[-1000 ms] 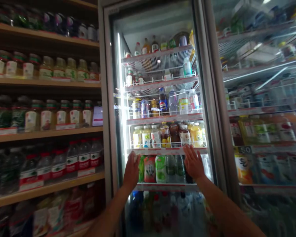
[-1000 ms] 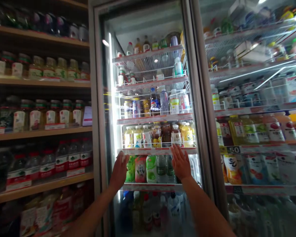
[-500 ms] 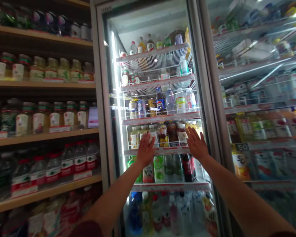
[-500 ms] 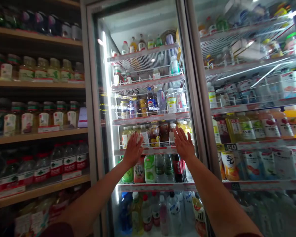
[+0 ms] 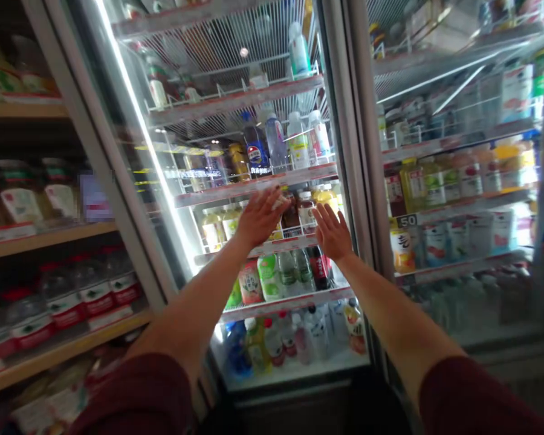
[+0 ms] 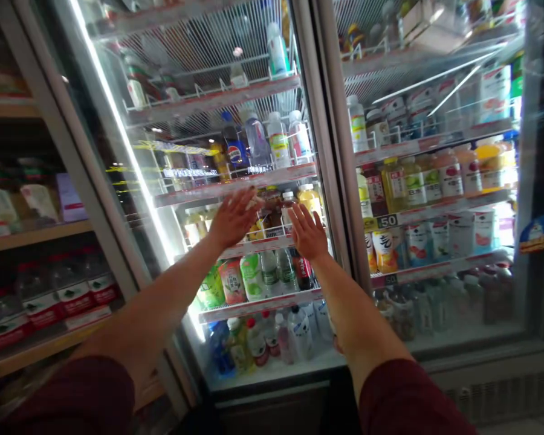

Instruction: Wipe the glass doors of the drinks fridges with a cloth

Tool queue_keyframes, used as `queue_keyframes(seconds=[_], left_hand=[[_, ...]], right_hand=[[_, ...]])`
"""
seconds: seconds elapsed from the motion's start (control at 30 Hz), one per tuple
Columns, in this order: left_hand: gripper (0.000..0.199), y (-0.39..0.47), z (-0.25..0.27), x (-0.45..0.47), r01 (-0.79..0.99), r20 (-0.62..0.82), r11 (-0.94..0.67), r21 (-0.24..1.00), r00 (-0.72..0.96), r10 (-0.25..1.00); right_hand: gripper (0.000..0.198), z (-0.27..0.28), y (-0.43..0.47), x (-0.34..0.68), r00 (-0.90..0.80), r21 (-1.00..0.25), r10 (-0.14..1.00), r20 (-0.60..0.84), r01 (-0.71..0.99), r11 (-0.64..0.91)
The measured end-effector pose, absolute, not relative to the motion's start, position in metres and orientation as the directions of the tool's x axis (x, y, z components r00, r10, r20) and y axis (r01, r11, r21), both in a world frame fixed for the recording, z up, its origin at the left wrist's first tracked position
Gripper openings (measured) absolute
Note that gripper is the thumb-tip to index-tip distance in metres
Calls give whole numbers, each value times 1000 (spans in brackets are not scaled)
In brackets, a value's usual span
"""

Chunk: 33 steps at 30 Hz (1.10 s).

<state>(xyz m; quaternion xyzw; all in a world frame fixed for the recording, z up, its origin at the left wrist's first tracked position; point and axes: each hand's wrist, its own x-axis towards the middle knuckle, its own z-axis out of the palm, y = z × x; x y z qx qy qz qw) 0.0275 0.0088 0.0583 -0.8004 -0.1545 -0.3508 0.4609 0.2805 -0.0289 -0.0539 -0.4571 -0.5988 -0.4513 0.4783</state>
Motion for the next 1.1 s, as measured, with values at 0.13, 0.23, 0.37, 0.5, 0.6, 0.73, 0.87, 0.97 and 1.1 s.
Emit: queue_keyframes(seconds=[0.13,0.23,0.37,0.5,0.6,0.73,0.87,0.97,1.1], left_hand=[[60,17,72,29,731,899,-571,-373,437,-27],[59,15,62,45,688,900,-650,-323,437,15],[64,11,51,69,573,885,-776,-262,463,44],[69,2,58,66,431,892,-877,-214,452,4],[67,-6,60,34,460,922,-856,-236,385,-48],[62,-2,46,-38,716,972,-675,-176,234,-5],[63,20,17,-95,843,982,-538,-10,111,155],[63,31,-1,-107,841,978,-537,58,60,201],[63,34,-8,-104,845,978,-531,72,44,203]], right_hand=[[51,-58,-30,281,-125,105,93,988,975,197],[48,-48,-35,270,-25,12,52,998,970,241],[49,-9,-45,234,71,-75,24,997,932,354],[55,21,-46,193,-146,83,151,978,928,364],[53,16,-40,182,-258,170,215,942,918,358],[45,-2,-35,191,-355,259,190,915,880,397],[36,17,-32,204,-456,372,123,881,830,416],[37,46,-25,206,-367,313,56,929,857,410],[48,55,-15,188,-126,112,8,992,913,393]])
